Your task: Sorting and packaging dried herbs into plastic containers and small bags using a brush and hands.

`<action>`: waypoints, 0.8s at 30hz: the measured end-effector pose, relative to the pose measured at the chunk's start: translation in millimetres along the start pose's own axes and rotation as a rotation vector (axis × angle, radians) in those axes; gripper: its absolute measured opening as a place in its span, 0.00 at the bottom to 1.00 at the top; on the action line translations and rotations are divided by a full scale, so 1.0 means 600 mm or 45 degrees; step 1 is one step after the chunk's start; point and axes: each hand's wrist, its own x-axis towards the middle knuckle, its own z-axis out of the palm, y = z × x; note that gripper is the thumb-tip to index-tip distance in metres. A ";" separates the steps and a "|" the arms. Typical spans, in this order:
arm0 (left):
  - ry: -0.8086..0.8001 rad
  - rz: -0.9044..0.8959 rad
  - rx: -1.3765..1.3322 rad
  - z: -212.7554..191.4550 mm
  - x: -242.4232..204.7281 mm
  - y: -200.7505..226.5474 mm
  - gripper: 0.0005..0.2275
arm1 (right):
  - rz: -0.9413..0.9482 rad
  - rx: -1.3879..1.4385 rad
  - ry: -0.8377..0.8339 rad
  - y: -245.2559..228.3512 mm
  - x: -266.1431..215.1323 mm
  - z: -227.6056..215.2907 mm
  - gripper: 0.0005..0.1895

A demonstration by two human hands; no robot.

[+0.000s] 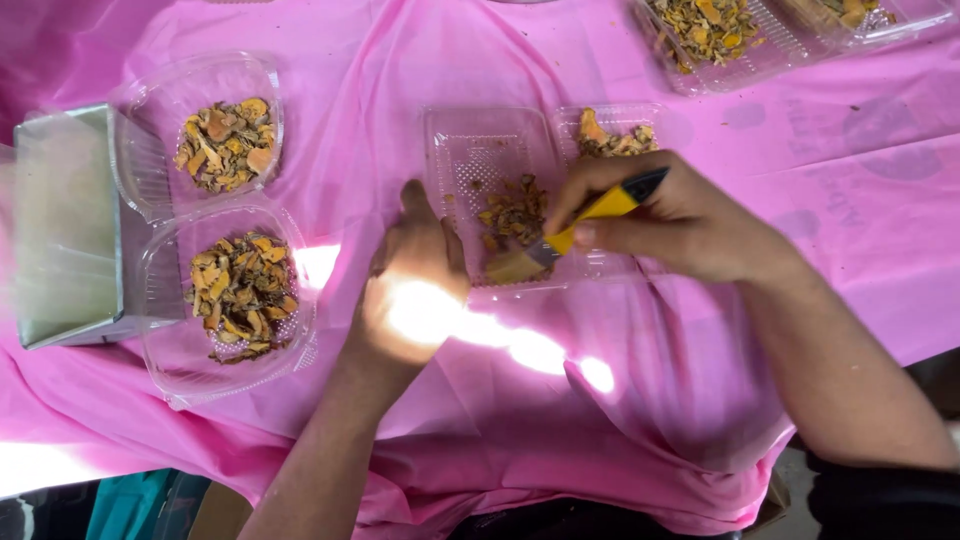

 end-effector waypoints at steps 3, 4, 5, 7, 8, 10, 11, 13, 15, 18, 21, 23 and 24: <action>0.257 0.500 -0.260 -0.018 -0.029 -0.005 0.23 | 0.112 0.046 -0.077 0.019 0.005 -0.039 0.08; 0.066 0.308 -0.352 -0.039 -0.026 0.011 0.22 | 0.159 0.006 -0.087 0.016 0.011 -0.050 0.10; -0.128 0.117 -0.440 -0.060 -0.023 0.027 0.21 | 0.205 -0.035 -0.097 0.013 0.018 -0.061 0.11; -0.203 0.050 -0.512 -0.089 -0.026 0.041 0.19 | 0.213 -0.058 -0.076 0.004 0.033 -0.062 0.10; -0.276 -0.027 -0.575 -0.104 -0.029 0.045 0.18 | 0.212 -0.071 -0.061 0.001 0.042 -0.060 0.10; -0.024 0.282 -0.250 -0.046 -0.038 0.003 0.23 | 0.184 -0.081 -0.101 -0.018 0.051 -0.056 0.11; 0.221 0.588 0.085 -0.018 -0.044 -0.018 0.30 | 0.154 -0.089 -0.140 -0.027 0.055 -0.053 0.12; -0.046 0.415 0.206 -0.041 -0.028 0.012 0.20 | 0.061 -0.063 -0.260 -0.016 0.054 -0.048 0.11; -0.307 0.247 0.323 -0.058 -0.012 0.035 0.13 | -0.028 -0.046 -0.372 -0.018 0.055 -0.048 0.11; -0.417 -0.268 -0.307 -0.062 0.008 0.049 0.14 | 0.189 -0.128 -0.475 -0.031 0.059 -0.057 0.10; -0.515 -0.437 -0.279 -0.045 0.017 0.045 0.17 | 0.256 -0.264 -0.436 -0.029 0.061 -0.071 0.18; -0.424 -0.325 -0.213 -0.032 0.015 0.033 0.16 | 0.331 -0.339 -0.359 -0.029 0.065 -0.075 0.17; -0.421 -0.325 -0.213 -0.034 0.015 0.033 0.16 | 0.328 -0.341 -0.360 -0.034 0.066 -0.075 0.17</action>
